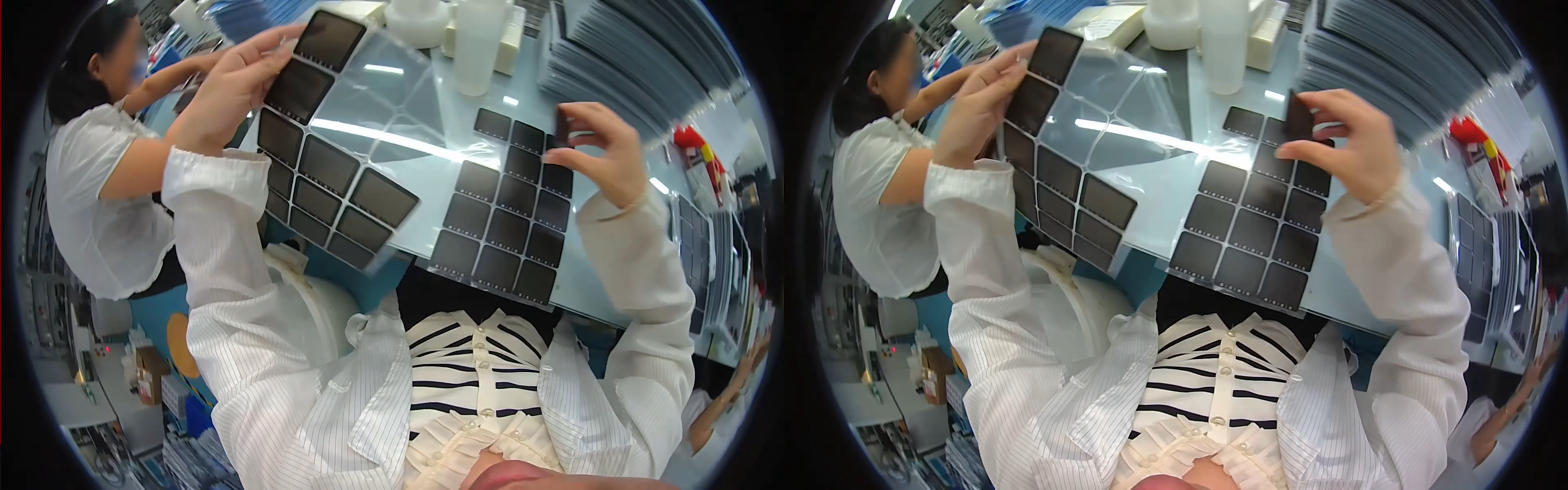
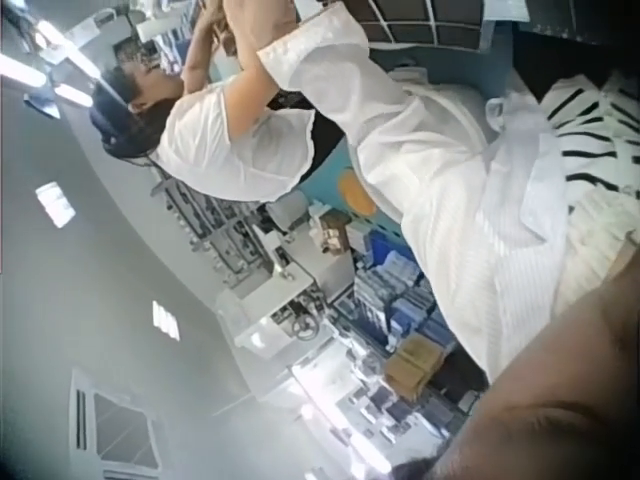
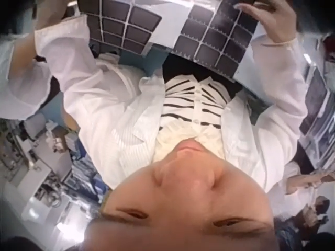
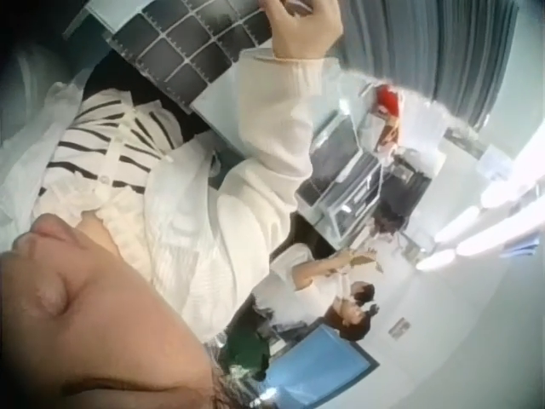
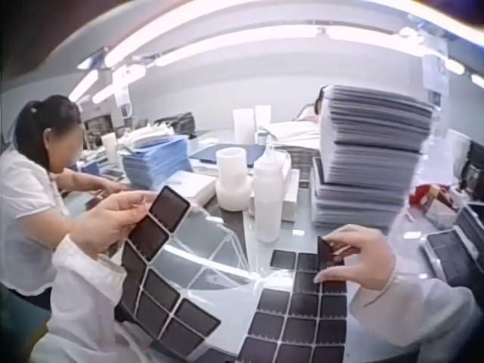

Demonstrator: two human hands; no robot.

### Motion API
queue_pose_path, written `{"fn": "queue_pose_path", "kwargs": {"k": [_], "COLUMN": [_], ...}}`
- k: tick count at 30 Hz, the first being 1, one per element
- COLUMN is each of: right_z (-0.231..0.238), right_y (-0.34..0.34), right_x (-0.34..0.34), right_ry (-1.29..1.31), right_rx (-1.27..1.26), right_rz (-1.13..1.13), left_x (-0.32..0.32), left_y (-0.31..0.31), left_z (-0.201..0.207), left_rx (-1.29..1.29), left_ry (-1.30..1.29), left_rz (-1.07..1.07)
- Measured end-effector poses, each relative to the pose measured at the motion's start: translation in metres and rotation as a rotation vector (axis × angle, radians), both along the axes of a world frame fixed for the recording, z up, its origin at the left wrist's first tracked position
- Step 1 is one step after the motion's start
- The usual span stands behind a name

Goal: The person is inspecting, cleaning, and organizing sheets of small electronic display panels using a swab and cleaning liquid at a factory workbench.

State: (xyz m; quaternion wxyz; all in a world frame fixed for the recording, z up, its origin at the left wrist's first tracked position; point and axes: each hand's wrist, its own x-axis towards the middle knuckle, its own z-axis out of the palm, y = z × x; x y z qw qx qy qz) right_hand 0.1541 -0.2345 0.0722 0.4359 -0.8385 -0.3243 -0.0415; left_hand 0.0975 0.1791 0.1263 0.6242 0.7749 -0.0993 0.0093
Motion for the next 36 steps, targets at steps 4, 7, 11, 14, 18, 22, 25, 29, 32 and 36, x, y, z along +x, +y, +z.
{"fn": "queue_pose_path", "kwargs": {"k": [4,7,11,14,18,22,25,29,32,36], "right_z": [-0.038,-0.063,-0.066,-0.078,-0.09,-0.094,-0.096,-0.099,-0.099,-0.097], "right_y": [0.02,0.038,0.051,0.05,0.054,0.057,0.055,0.055,0.059,0.059], "right_x": [-0.005,-0.004,-0.007,0.001,0.002,0.005,0.009,0.013,0.012,0.01], "right_ry": [-0.118,-0.296,-0.242,-0.34,-0.362,-0.405,-0.437,-0.475,-0.5,-0.513], "right_rx": [-0.171,-0.225,-0.264,-0.303,-0.217,-0.165,-0.17,-0.162,-0.168,-0.207], "right_rz": [-0.133,-0.144,-0.156,-0.129,-0.098,-0.074,-0.098,-0.12,-0.108,-0.113], "left_x": [0.073,0.122,0.151,0.163,0.151,0.101,0.044,-0.014,-0.029,-0.027], "left_y": [0.022,0.038,0.048,0.028,0.024,-0.008,-0.076,-0.144,-0.17,-0.182], "left_z": [-0.056,-0.104,-0.145,-0.154,-0.145,-0.116,-0.098,-0.116,-0.133,-0.144], "left_rx": [0.036,0.111,0.264,0.444,0.489,0.465,0.31,0.54,0.519,0.494], "left_ry": [0.123,0.028,-0.067,-0.138,-0.158,-0.256,-0.312,-0.398,-0.372,-0.36], "left_rz": [0.144,0.393,0.721,0.808,0.874,0.782,0.486,0.104,0.047,0.107]}}
